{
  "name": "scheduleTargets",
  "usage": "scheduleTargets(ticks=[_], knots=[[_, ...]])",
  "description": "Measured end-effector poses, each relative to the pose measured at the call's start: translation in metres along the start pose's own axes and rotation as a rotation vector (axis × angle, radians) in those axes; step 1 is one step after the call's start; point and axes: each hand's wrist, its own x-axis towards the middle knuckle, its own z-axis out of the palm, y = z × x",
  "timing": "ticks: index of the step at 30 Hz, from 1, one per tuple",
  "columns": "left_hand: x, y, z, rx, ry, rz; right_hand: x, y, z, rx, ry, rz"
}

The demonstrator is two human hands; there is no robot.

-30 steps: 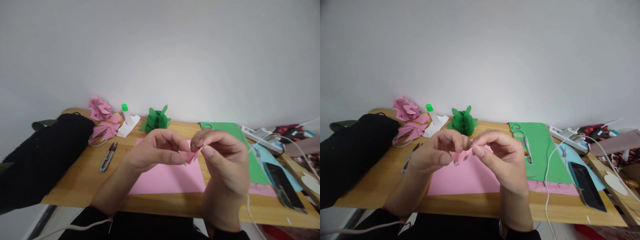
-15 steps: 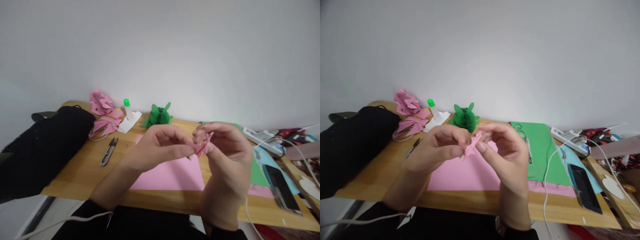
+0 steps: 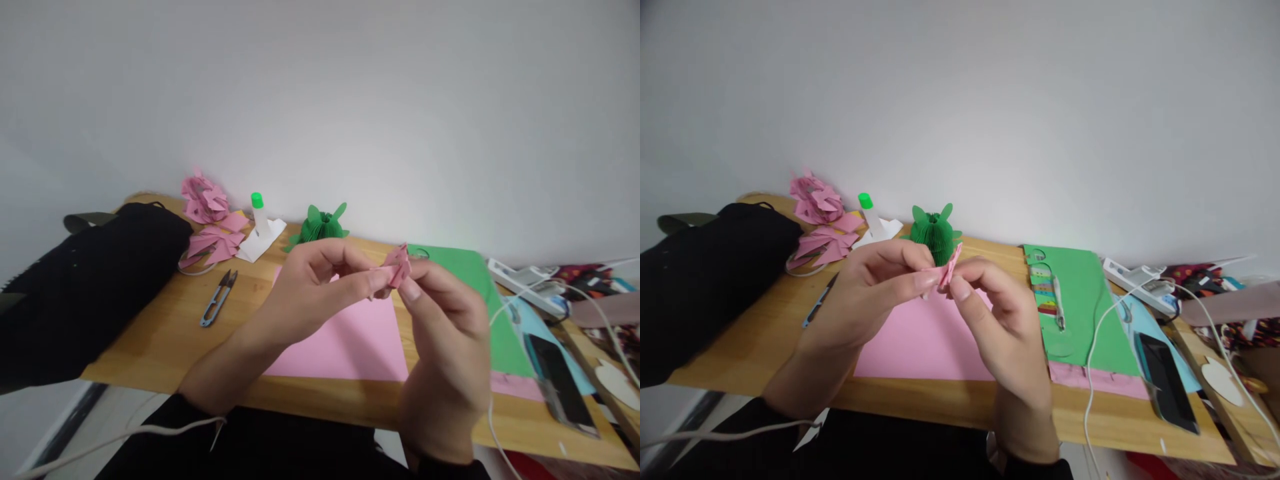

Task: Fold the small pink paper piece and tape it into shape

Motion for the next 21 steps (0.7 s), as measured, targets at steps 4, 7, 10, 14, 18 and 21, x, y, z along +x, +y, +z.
scheduleTargets(ticks=[4, 7, 10, 14, 18, 21], knots=[[0.0, 0.0, 0.0, 0.031, 0.007, -0.01, 0.002, 0.009, 0.001, 0.232, -0.049, 0.072], [0.001, 0.0, 0.0, -0.01, -0.034, -0.03, 0.002, 0.013, 0.0, 0.288, -0.115, 0.076], [0.002, 0.0, -0.001, -0.055, -0.078, -0.059, 0.003, 0.014, -0.001, 0.308, -0.159, 0.074], [0.004, -0.001, -0.001, -0.088, -0.097, -0.084, 0.004, 0.013, -0.003, 0.317, -0.193, 0.097], [0.004, -0.001, 0.0, -0.087, -0.1, -0.094, 0.004, 0.014, -0.004, 0.347, -0.212, 0.101], [0.003, -0.002, 0.0, -0.065, -0.088, -0.069, 0.004, 0.014, -0.002, 0.309, -0.168, 0.081]])
